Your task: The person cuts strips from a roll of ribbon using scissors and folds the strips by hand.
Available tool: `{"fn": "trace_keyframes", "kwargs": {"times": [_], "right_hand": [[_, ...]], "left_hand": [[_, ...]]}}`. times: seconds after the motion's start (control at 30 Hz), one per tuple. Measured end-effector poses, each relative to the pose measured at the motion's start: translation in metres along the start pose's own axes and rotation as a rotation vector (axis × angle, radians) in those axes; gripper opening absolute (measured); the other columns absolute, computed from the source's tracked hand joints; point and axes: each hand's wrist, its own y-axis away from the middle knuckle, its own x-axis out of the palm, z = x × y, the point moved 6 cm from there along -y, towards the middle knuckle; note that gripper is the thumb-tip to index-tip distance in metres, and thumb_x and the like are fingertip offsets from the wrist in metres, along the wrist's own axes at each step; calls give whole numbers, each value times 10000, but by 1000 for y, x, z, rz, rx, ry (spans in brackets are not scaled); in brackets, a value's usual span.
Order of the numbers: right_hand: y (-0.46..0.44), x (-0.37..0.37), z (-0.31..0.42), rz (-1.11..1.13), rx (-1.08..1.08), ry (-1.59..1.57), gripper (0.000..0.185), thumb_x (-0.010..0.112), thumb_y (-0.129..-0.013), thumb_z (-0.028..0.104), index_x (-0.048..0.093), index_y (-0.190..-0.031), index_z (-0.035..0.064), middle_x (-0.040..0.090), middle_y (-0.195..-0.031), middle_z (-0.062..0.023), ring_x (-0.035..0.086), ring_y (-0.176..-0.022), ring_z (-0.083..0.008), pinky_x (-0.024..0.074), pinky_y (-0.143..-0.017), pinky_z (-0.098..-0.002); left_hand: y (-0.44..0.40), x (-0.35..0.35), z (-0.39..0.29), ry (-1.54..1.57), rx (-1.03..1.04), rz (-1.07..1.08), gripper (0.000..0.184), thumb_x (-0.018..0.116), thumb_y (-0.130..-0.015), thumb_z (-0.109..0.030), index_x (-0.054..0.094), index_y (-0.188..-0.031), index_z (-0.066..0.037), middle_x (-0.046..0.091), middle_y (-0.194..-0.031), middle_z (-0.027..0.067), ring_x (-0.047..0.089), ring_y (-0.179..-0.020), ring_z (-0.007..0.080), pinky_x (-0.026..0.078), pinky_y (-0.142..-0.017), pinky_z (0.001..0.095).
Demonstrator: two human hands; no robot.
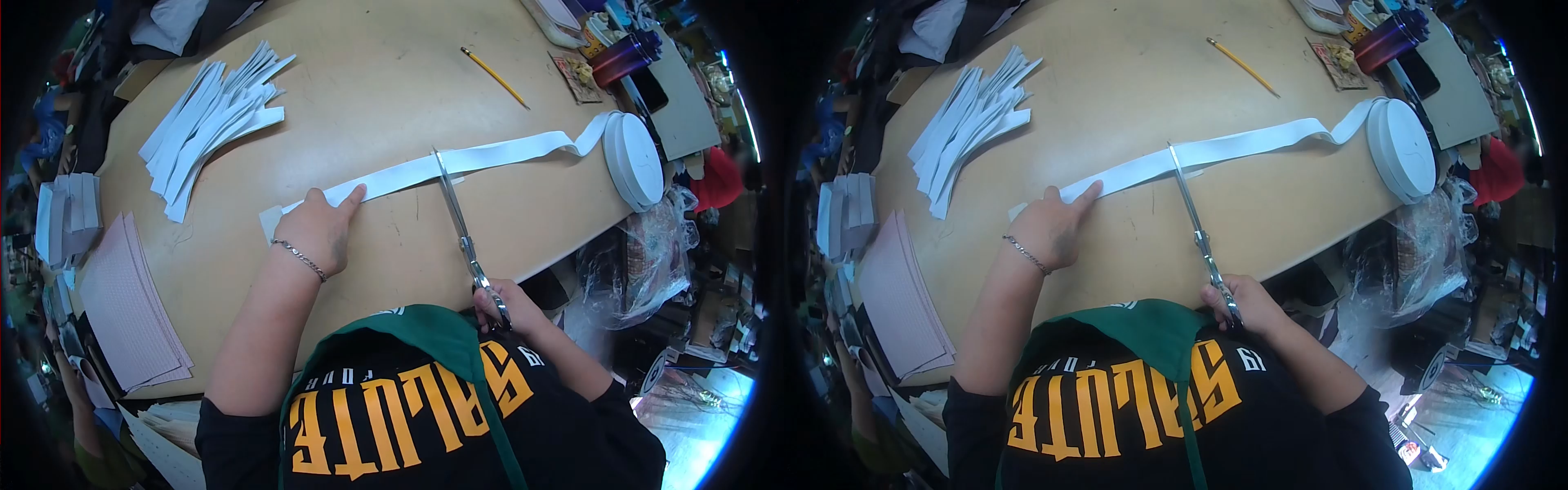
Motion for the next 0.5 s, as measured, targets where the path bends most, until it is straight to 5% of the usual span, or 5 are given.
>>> {"fn": "trace_keyframes", "kwargs": {"times": [0.5], "right_hand": [[-6,0,-1,-4,34,-81,489,624,-826,516,575,-761,34,509,-592,3,506,-513,-83,430,-503,-222]], "left_hand": [[1,0,-1,-18,28,-79,793,557,-729,-34,276,-1431,-271,508,-1018,268,626,-819,367,522,-718,394]]}}
